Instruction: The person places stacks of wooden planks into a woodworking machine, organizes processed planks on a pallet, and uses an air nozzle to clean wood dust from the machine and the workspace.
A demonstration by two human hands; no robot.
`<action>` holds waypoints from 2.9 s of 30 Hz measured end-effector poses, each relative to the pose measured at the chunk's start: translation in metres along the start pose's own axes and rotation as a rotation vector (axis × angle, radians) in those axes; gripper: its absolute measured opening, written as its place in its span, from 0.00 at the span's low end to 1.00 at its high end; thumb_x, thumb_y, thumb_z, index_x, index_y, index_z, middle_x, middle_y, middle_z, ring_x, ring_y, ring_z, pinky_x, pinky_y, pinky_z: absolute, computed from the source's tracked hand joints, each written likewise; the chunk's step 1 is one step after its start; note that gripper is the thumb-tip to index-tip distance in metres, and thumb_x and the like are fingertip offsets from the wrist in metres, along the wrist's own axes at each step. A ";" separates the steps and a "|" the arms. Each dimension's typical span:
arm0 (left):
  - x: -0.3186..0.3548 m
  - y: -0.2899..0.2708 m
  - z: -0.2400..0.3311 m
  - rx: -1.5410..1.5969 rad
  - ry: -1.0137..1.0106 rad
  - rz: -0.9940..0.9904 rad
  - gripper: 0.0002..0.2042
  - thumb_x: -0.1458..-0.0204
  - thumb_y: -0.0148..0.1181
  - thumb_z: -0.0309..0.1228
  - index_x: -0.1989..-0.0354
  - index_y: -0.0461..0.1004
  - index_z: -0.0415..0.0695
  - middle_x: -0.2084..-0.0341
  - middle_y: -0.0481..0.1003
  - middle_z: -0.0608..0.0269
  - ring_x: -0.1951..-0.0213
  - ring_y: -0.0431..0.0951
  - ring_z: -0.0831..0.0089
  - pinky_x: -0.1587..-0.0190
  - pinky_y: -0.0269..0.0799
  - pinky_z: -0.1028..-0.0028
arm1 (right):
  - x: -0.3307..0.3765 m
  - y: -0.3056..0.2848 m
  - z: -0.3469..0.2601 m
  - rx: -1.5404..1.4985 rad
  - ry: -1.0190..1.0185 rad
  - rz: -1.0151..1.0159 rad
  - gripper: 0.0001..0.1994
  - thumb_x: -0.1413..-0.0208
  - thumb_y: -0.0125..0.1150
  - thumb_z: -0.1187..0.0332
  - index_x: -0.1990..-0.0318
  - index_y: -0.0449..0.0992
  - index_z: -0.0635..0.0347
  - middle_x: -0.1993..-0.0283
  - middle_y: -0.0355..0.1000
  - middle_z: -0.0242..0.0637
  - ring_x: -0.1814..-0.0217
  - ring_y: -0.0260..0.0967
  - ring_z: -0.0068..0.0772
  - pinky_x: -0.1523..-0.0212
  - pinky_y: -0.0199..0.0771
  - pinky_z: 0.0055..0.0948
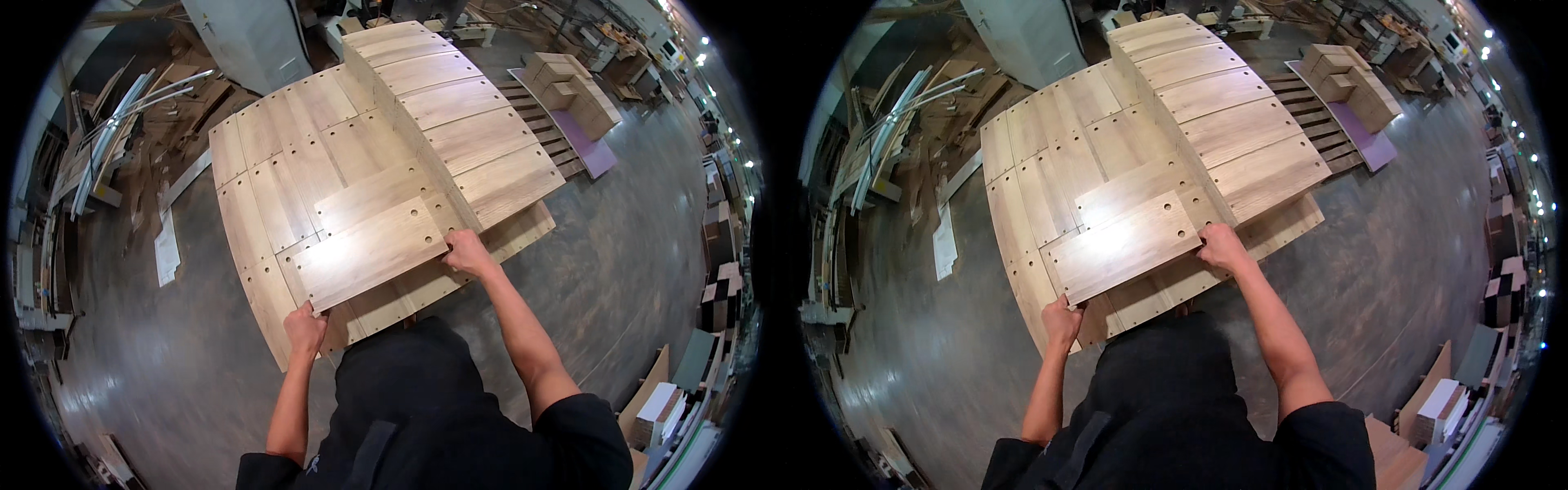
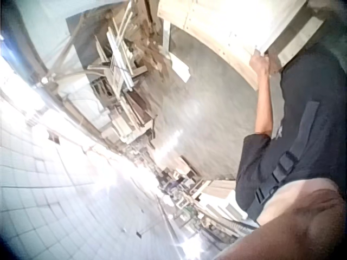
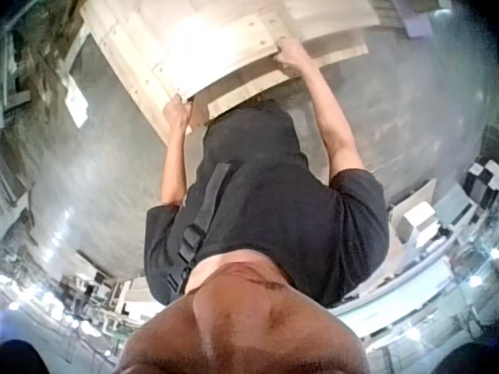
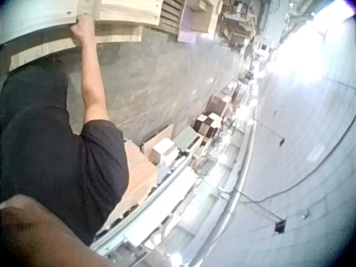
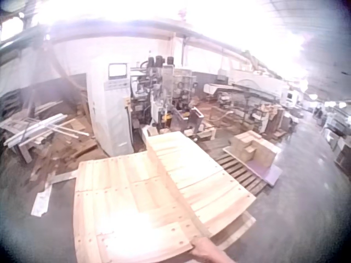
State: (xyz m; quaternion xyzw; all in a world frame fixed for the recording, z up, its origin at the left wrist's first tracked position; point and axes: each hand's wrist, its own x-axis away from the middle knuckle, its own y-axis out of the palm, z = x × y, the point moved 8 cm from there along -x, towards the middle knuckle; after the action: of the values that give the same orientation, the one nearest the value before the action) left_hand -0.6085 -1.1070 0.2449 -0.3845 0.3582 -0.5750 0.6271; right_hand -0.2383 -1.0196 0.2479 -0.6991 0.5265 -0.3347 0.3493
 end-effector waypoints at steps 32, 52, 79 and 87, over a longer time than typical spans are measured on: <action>-0.046 0.079 0.052 1.022 -0.522 -0.452 0.18 0.44 0.53 0.50 0.78 0.64 0.51 0.87 0.53 0.78 0.84 0.49 0.83 0.80 0.45 0.76 | 0.077 0.064 0.022 -1.505 0.616 0.266 0.41 0.50 0.60 0.70 0.33 0.42 0.72 0.31 0.40 0.60 0.34 0.53 0.48 0.48 0.70 0.38; -0.066 0.076 0.037 1.161 -0.513 -0.504 0.39 0.43 0.47 0.54 0.34 0.45 0.35 0.34 0.50 0.53 0.34 0.50 0.63 0.35 0.48 0.65 | 0.083 0.094 -0.034 -1.639 0.596 -0.082 0.41 0.52 0.62 0.71 0.34 0.43 0.69 0.33 0.46 0.52 0.35 0.52 0.43 0.46 0.68 0.42; -0.171 0.128 0.220 0.184 0.190 -1.065 0.26 0.46 0.52 0.55 0.68 0.73 0.37 0.75 0.71 0.66 0.70 0.68 0.76 0.64 0.66 0.73 | 0.040 0.107 -0.066 -1.754 0.866 0.030 0.10 0.60 0.61 0.64 0.71 0.68 0.52 0.67 0.59 0.29 0.57 0.58 0.29 0.35 0.41 0.54; -0.174 0.129 0.222 0.110 0.223 -1.032 0.30 0.47 0.51 0.57 0.64 0.74 0.34 0.72 0.73 0.62 0.67 0.70 0.73 0.60 0.67 0.72 | 0.039 0.104 -0.067 -1.786 0.884 0.029 0.09 0.61 0.61 0.66 0.73 0.66 0.51 0.70 0.58 0.28 0.60 0.58 0.28 0.35 0.42 0.51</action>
State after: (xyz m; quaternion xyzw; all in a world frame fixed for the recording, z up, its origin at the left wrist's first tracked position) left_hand -0.3673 -0.9125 0.2304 -0.4138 0.1564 -0.8642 0.2398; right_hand -0.3381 -1.0878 0.2001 -0.5114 0.6765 -0.0418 -0.5283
